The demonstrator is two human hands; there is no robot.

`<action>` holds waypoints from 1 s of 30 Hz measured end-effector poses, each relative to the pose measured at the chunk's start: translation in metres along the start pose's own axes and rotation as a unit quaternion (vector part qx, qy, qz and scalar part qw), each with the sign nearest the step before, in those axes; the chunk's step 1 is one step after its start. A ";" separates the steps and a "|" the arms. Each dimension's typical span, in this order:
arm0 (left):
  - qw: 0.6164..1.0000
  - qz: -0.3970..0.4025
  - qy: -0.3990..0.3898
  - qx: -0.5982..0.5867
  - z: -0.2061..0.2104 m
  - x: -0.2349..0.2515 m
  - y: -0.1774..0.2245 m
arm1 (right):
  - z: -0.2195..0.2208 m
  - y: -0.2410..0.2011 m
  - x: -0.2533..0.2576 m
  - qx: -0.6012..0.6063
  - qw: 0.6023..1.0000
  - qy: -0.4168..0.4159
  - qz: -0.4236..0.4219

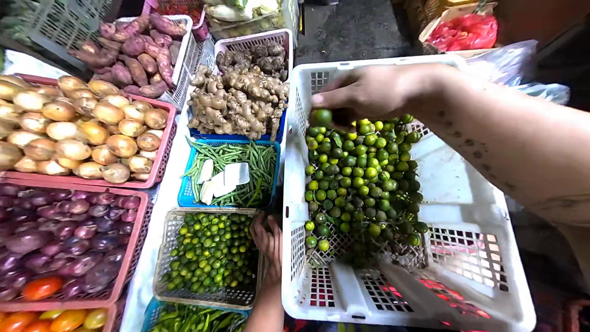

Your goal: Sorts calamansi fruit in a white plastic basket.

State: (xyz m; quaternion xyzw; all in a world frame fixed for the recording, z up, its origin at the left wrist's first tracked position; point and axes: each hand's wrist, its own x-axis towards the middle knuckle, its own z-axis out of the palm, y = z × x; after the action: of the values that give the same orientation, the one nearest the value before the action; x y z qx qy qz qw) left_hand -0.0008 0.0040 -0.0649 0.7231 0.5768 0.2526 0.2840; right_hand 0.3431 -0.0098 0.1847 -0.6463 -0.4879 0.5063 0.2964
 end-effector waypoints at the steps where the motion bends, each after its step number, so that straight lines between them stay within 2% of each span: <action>1: 1.000 -0.006 -0.012 0.005 -0.007 0.000 0.009 | 0.011 -0.018 0.002 -0.034 0.999 -0.008 -0.032; 5: 0.995 -0.044 -0.065 0.061 -0.030 -0.004 0.050 | 0.038 -0.077 -0.009 -0.008 0.980 -0.094 -0.173; 7: 0.993 -0.077 -0.065 0.066 -0.031 -0.004 0.053 | 0.025 -0.081 -0.010 -0.087 0.981 -0.051 -0.165; 10: 0.998 -0.052 -0.011 0.034 -0.015 -0.001 0.032 | -0.027 -0.045 -0.004 -0.271 0.960 0.047 -0.054; 13: 0.998 -0.048 -0.017 0.020 -0.014 -0.001 0.031 | -0.065 0.018 -0.016 -0.411 0.899 0.025 0.148; 16: 0.999 -0.033 -0.025 0.020 -0.013 0.001 0.025 | -0.073 0.091 -0.016 -0.491 0.820 0.004 0.293; 18: 0.998 -0.036 -0.035 0.023 -0.013 0.001 0.022 | -0.061 0.116 -0.015 -0.515 0.774 0.043 0.365; 21: 0.999 -0.035 -0.021 0.023 -0.011 0.003 0.018 | -0.043 0.145 -0.010 -0.536 0.750 0.108 0.372; 25: 0.997 -0.061 -0.048 0.027 -0.015 0.001 0.026 | -0.038 0.162 -0.010 -0.505 0.765 0.139 0.374; 30: 1.000 -0.013 0.008 0.009 0.003 0.001 -0.003 | -0.030 0.156 -0.004 -0.430 0.777 0.203 0.413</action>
State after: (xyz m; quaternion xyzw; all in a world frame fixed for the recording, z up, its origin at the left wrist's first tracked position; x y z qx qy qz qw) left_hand -0.0012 0.0050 -0.0692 0.7163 0.5905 0.2494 0.2756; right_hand 0.4227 -0.0650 0.0583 -0.9337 -0.2698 0.1751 -0.1572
